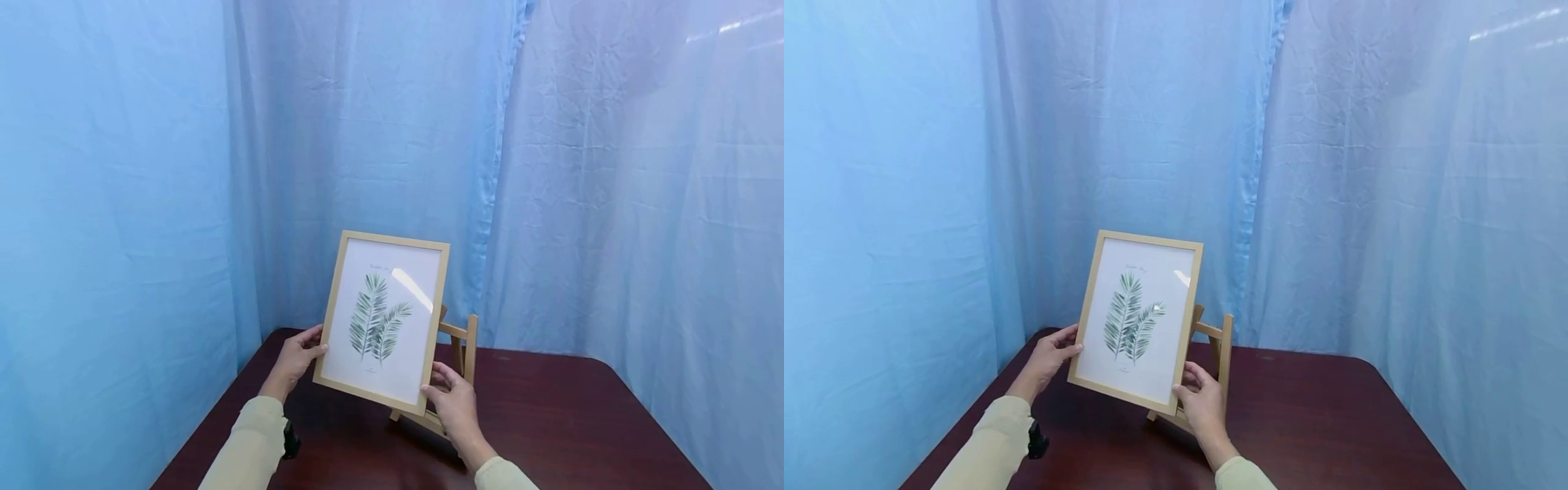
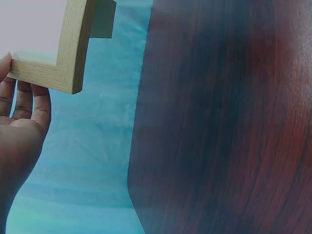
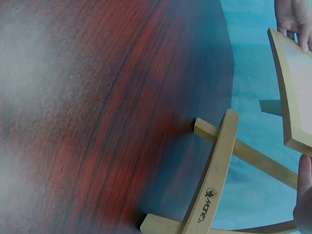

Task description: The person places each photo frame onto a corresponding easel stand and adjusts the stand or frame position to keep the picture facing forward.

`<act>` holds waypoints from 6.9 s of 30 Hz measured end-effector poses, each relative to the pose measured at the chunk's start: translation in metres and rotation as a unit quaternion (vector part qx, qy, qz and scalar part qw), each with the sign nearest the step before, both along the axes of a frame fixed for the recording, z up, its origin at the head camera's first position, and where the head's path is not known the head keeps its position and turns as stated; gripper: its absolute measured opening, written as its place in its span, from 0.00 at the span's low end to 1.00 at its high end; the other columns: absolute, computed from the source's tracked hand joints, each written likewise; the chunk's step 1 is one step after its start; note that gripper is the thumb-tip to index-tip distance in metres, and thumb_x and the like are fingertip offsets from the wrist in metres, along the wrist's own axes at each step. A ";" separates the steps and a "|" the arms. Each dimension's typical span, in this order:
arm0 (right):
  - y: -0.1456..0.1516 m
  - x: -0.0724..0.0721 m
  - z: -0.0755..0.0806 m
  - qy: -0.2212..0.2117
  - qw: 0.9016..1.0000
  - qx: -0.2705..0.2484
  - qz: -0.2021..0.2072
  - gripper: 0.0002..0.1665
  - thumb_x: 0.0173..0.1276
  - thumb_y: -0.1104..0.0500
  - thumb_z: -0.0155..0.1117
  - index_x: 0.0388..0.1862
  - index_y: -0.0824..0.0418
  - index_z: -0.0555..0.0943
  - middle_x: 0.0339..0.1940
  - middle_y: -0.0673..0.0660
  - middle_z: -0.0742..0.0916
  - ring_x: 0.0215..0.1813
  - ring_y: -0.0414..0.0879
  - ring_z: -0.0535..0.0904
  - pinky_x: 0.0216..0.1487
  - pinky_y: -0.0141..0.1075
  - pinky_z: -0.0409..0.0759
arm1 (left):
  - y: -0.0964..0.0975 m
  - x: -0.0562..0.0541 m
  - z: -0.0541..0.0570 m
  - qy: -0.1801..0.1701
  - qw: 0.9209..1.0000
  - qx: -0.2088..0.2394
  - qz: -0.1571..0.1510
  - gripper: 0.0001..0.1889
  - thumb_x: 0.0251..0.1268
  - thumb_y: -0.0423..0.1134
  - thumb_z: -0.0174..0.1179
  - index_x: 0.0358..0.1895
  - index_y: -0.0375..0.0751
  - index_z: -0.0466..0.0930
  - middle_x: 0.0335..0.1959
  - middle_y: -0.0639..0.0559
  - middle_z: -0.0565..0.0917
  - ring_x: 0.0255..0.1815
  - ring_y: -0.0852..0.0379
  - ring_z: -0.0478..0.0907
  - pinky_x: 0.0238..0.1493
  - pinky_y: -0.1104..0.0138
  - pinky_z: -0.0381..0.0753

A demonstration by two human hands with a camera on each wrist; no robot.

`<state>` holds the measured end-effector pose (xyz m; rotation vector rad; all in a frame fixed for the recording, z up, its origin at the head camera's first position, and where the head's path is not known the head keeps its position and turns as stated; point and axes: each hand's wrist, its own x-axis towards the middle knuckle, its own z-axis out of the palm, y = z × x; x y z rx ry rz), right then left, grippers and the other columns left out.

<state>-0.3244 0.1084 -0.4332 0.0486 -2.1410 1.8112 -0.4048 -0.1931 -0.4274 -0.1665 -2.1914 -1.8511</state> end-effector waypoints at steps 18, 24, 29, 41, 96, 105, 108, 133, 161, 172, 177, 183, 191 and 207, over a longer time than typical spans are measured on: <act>0.024 0.013 0.004 0.024 0.999 0.021 -0.020 0.27 0.62 0.72 0.67 0.62 0.72 0.77 0.48 0.67 0.86 0.49 0.57 0.84 0.41 0.33 0.83 | 0.025 0.000 0.006 0.019 1.000 0.010 -0.022 0.24 0.64 0.26 0.63 0.65 0.31 0.75 0.50 0.38 0.82 0.50 0.47 0.77 0.54 0.56 0.78; 0.030 0.015 0.001 0.027 0.999 0.013 -0.027 0.27 0.62 0.73 0.67 0.61 0.73 0.77 0.48 0.67 0.86 0.51 0.57 0.84 0.42 0.31 0.82 | 0.032 0.000 0.005 0.016 0.999 0.006 -0.028 0.24 0.64 0.27 0.64 0.65 0.32 0.76 0.51 0.39 0.82 0.51 0.47 0.77 0.56 0.52 0.78; 0.035 0.018 0.001 0.019 0.999 0.021 -0.042 0.27 0.63 0.70 0.68 0.62 0.72 0.77 0.49 0.67 0.86 0.53 0.58 0.83 0.45 0.33 0.83 | 0.039 0.001 0.007 0.020 0.999 0.017 -0.042 0.24 0.64 0.25 0.63 0.65 0.31 0.75 0.51 0.37 0.82 0.51 0.46 0.78 0.54 0.53 0.78; 0.049 0.021 -0.003 0.008 0.998 0.018 -0.063 0.27 0.64 0.69 0.68 0.63 0.71 0.76 0.50 0.67 0.86 0.52 0.57 0.83 0.41 0.31 0.82 | 0.055 -0.005 0.006 0.023 0.997 0.022 -0.065 0.24 0.64 0.25 0.63 0.65 0.32 0.76 0.50 0.39 0.83 0.48 0.48 0.79 0.52 0.55 0.80; 0.098 0.017 -0.042 0.005 0.990 0.063 -0.130 0.28 0.66 0.68 0.67 0.65 0.70 0.75 0.52 0.69 0.85 0.53 0.60 0.83 0.47 0.39 0.84 | 0.118 -0.024 -0.021 -0.005 0.995 0.008 -0.095 0.24 0.65 0.25 0.62 0.65 0.36 0.76 0.50 0.41 0.83 0.48 0.50 0.79 0.51 0.57 0.81; 0.097 0.015 -0.046 0.000 0.988 0.063 -0.140 0.28 0.65 0.69 0.67 0.64 0.71 0.76 0.51 0.70 0.85 0.52 0.61 0.83 0.46 0.40 0.84 | 0.120 -0.029 -0.025 -0.009 0.995 0.016 -0.096 0.25 0.63 0.24 0.62 0.65 0.36 0.77 0.49 0.41 0.83 0.48 0.50 0.79 0.51 0.58 0.81; 0.096 0.014 -0.047 -0.002 0.987 0.061 -0.146 0.28 0.65 0.69 0.67 0.64 0.71 0.76 0.51 0.70 0.85 0.52 0.61 0.83 0.46 0.39 0.84 | 0.122 -0.031 -0.027 -0.009 0.996 0.013 -0.091 0.25 0.63 0.23 0.61 0.65 0.35 0.77 0.49 0.41 0.83 0.48 0.50 0.79 0.51 0.57 0.81; 0.097 0.011 -0.049 -0.017 0.988 0.056 -0.142 0.27 0.65 0.67 0.69 0.63 0.70 0.77 0.51 0.68 0.86 0.52 0.60 0.83 0.46 0.41 0.84 | 0.128 -0.037 -0.031 -0.036 0.996 -0.005 -0.075 0.24 0.66 0.24 0.60 0.66 0.39 0.76 0.52 0.42 0.83 0.54 0.47 0.79 0.54 0.56 0.80; 0.110 -0.006 -0.052 -0.052 0.990 0.056 -0.121 0.24 0.66 0.68 0.65 0.61 0.71 0.77 0.51 0.69 0.85 0.55 0.60 0.81 0.46 0.40 0.84 | 0.127 -0.033 -0.035 -0.011 0.998 -0.013 -0.066 0.24 0.65 0.23 0.61 0.65 0.35 0.76 0.50 0.39 0.84 0.51 0.45 0.80 0.52 0.55 0.81; 0.112 -0.016 -0.052 -0.058 0.989 0.070 -0.119 0.25 0.68 0.68 0.64 0.63 0.70 0.75 0.53 0.70 0.84 0.57 0.62 0.80 0.48 0.42 0.84 | 0.126 -0.030 -0.036 -0.005 0.998 -0.002 -0.055 0.24 0.64 0.23 0.61 0.65 0.34 0.76 0.49 0.39 0.84 0.50 0.47 0.81 0.51 0.56 0.81; 0.112 -0.021 -0.051 -0.074 0.986 0.077 -0.128 0.26 0.69 0.67 0.64 0.65 0.69 0.75 0.55 0.70 0.83 0.57 0.62 0.80 0.51 0.47 0.83 | 0.126 -0.028 -0.037 -0.007 0.999 0.000 -0.048 0.25 0.63 0.23 0.62 0.65 0.35 0.77 0.47 0.41 0.85 0.48 0.49 0.81 0.50 0.58 0.82; 0.114 -0.026 -0.051 -0.082 0.986 0.077 -0.122 0.27 0.70 0.66 0.63 0.67 0.68 0.73 0.58 0.71 0.82 0.59 0.62 0.78 0.53 0.48 0.81 | 0.127 -0.024 -0.037 -0.008 0.999 0.006 -0.036 0.24 0.63 0.23 0.62 0.64 0.35 0.77 0.48 0.39 0.84 0.48 0.48 0.80 0.49 0.57 0.82; 0.118 -0.032 -0.053 -0.063 0.987 0.085 -0.120 0.27 0.70 0.66 0.62 0.67 0.69 0.73 0.58 0.71 0.81 0.61 0.62 0.78 0.55 0.50 0.80 | 0.131 -0.021 -0.040 -0.009 1.000 0.009 -0.015 0.24 0.63 0.23 0.62 0.63 0.37 0.79 0.49 0.41 0.84 0.49 0.50 0.80 0.50 0.58 0.82; 0.122 -0.040 -0.051 -0.069 0.989 0.093 -0.093 0.28 0.73 0.65 0.60 0.70 0.71 0.70 0.62 0.73 0.78 0.63 0.65 0.75 0.56 0.51 0.79 | 0.131 -0.016 -0.044 0.000 1.000 0.014 -0.007 0.25 0.63 0.24 0.63 0.64 0.39 0.78 0.48 0.43 0.85 0.45 0.52 0.79 0.45 0.60 0.83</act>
